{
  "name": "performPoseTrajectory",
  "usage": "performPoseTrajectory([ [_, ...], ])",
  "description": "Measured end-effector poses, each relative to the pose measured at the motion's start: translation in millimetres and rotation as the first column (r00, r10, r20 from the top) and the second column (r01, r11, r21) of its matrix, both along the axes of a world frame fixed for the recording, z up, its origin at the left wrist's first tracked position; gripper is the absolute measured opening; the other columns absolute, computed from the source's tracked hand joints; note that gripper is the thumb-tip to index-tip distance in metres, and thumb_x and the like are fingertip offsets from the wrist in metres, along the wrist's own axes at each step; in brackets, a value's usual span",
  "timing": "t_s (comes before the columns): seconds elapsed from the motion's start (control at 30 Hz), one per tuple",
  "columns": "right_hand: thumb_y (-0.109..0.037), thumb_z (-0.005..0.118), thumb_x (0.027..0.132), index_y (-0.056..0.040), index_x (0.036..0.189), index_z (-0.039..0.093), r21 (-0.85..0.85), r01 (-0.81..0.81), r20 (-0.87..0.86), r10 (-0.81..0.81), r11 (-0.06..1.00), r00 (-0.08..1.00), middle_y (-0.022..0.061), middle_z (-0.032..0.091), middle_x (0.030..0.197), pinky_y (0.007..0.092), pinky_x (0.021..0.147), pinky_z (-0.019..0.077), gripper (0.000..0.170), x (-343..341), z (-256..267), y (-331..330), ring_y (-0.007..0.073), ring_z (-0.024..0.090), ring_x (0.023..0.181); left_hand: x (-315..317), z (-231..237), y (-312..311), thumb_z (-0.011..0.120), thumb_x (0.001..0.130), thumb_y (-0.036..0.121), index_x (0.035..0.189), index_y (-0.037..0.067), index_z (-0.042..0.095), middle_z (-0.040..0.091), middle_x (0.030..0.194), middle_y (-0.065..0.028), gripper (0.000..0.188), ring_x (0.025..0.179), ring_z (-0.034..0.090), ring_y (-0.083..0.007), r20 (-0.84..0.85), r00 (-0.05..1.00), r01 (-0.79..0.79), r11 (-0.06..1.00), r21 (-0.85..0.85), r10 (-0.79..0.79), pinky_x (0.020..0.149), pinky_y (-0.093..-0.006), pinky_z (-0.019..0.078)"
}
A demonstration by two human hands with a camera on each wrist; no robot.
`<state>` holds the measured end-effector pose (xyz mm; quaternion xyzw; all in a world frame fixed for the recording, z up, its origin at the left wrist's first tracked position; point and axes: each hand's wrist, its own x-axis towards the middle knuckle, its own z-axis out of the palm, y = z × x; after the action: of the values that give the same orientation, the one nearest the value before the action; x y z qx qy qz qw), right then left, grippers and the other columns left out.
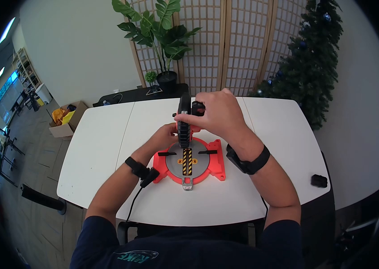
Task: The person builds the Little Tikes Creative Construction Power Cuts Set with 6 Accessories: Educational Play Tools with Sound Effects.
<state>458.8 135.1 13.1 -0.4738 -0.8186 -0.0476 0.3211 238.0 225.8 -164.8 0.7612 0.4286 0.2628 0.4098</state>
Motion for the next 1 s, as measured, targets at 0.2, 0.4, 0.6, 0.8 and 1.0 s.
performPoseTrajectory([
  [0.2, -0.065, 0.085, 0.065, -0.0068, 0.061, 0.059, 0.084, -0.031, 0.002, 0.031, 0.996, 1.0, 0.0041, 0.055, 0.052, 0.0343, 0.066, 0.0354, 0.064, -2.0, -8.4, 4.2, 0.024, 0.044, 0.047, -2.0, -6.7, 8.0, 0.071, 0.093, 0.008, 0.126, 0.005, 0.067, 0.073, 0.119, -0.0061, 0.033, 0.112, 0.069, -0.0185, -0.026, 0.999, 0.02, 1.0, 0.017, -0.02, 0.101, -0.0343, 0.051],
  [0.4, -0.065, 0.085, 0.065, -0.0072, 0.059, 0.058, 0.097, -0.066, 0.048, 0.062, 0.993, 0.997, 0.0035, 0.055, 0.053, 0.0342, 0.066, 0.0347, 0.064, -6.5, -4.8, -3.7, 0.0235, 0.045, 0.048, 1.0, 11.1, -7.6, 0.078, 0.086, 0.006, 0.122, 0.007, 0.068, 0.074, 0.114, -0.0053, 0.037, 0.109, 0.068, -0.0197, -0.064, 0.998, 0.002, 0.999, 0.043, 0.001, 0.095, -0.0352, 0.0531],
  [0.6, -0.07, 0.078, 0.071, -0.0075, 0.063, 0.062, 0.09, -0.04, 0.111, 0.03, 0.995, 0.993, 0.0038, 0.059, 0.056, 0.0343, 0.069, 0.0363, 0.065, -9.8, -3.0, -11.5, 0.0239, 0.051, 0.051, 0.8, 17.9, -10.4, 0.086, 0.075, 0.011, 0.123, -0.002, 0.062, 0.071, 0.119, -0.0163, 0.055, 0.112, 0.068, -0.0271, -0.102, 0.995, 0.005, 0.999, 0.043, 0.0, 0.102, -0.0367, 0.0511],
  [0.8, -0.07, 0.078, 0.071, -0.0077, 0.064, 0.062, 0.065, -0.021, 0.072, 0.016, 0.998, 0.997, 0.0034, 0.059, 0.056, 0.0336, 0.07, 0.037, 0.064, -8.0, -4.4, -11.1, 0.0231, 0.05, 0.051, 0.9, 8.9, -11.0, 0.082, 0.083, 0.015, 0.12, 0.008, 0.068, 0.073, 0.113, -0.0072, 0.04, 0.107, 0.069, -0.0241, -0.032, 0.999, -0.004, 0.998, 0.064, 0.006, 0.092, -0.0367, 0.0528],
  [1.0, -0.063, 0.085, 0.066, -0.008, 0.061, 0.062, 0.039, -0.057, 0.06, 0.055, 0.998, 0.997, 0.0025, 0.059, 0.052, 0.0334, 0.066, 0.0359, 0.06, -6.6, -12.9, -5.8, 0.0214, 0.048, 0.046, 0.5, 7.7, -8.1, 0.085, 0.08, 0.015, 0.123, 0.007, 0.064, 0.072, 0.117, -0.0087, 0.048, 0.111, 0.067, -0.0243, -0.081, 0.997, 0.011, 0.998, 0.064, -0.006, 0.099, -0.038, 0.0503],
])
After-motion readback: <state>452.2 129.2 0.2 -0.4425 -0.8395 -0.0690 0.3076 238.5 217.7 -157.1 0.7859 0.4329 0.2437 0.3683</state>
